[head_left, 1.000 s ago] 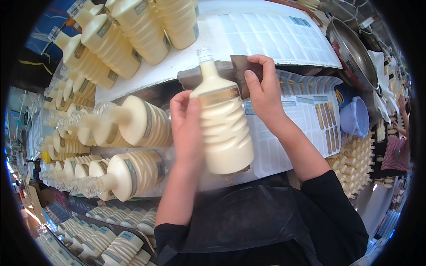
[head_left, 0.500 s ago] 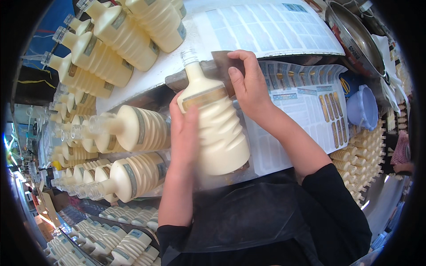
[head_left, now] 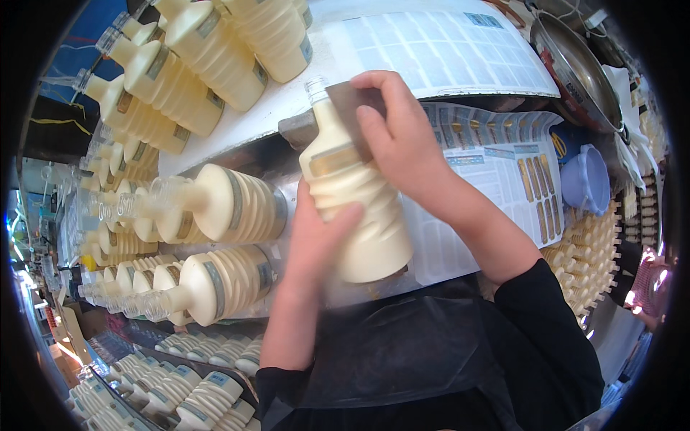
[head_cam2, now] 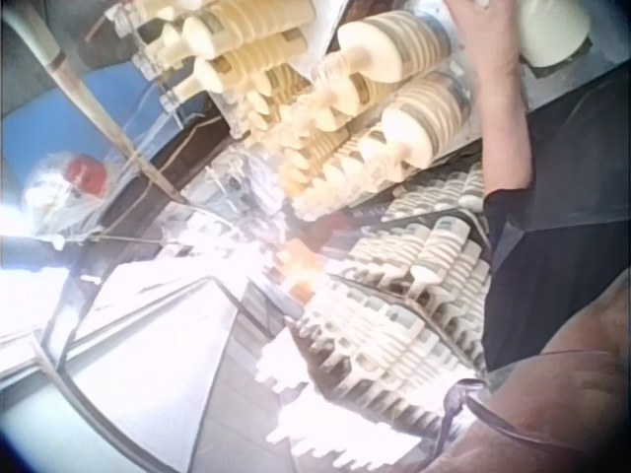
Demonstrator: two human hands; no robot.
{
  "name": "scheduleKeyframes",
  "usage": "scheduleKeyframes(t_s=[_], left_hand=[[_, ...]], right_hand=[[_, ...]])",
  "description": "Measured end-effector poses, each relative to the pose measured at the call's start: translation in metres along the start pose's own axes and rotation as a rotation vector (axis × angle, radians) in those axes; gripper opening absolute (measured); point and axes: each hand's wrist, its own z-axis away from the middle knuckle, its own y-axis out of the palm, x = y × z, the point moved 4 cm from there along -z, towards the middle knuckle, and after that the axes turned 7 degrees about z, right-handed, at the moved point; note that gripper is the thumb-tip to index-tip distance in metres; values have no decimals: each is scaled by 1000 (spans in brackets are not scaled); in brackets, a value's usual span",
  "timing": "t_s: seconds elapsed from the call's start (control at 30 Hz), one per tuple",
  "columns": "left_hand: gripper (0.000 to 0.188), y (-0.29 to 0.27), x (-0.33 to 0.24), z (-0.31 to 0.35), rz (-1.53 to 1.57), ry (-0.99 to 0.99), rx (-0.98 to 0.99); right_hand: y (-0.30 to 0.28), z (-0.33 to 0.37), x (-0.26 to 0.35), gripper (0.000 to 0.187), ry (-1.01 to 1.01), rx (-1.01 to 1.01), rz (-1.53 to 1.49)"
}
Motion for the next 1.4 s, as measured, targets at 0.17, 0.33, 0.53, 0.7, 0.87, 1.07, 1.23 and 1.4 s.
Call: scheduleKeyframes(t_s=[0.17, 0.33, 0.53, 0.7, 0.87, 1.07, 1.23, 1.4], left_hand=[[84, 19, -11, 3, -347, 86, -145], [89, 18, -18, 3, -505, 174, -129], [87, 22, -20, 8, -558, 83, -185], [81, 14, -7, 1, -422, 122, -132], [56, 2, -2, -6, 114, 33, -13], [56, 2, -1, -29, 138, -48, -64], [62, 4, -5, -26, 164, -65, -85], [62, -8, 3, -28, 156, -63, -151]], right_hand=[[22, -2, 38, 32, -52, 67, 188], [37, 2, 56, 36, -115, 155, 341], [31, 0, 56, 36, -217, 82, 447], [36, 3, 60, 30, -193, 150, 357], [2, -2, 14, 27, -162, 58, 293], [-7, 5, -21, 32, -171, -52, 163], [-2, 8, -43, 30, -180, -144, 94], [-13, 8, -40, 32, -184, -141, 58]])
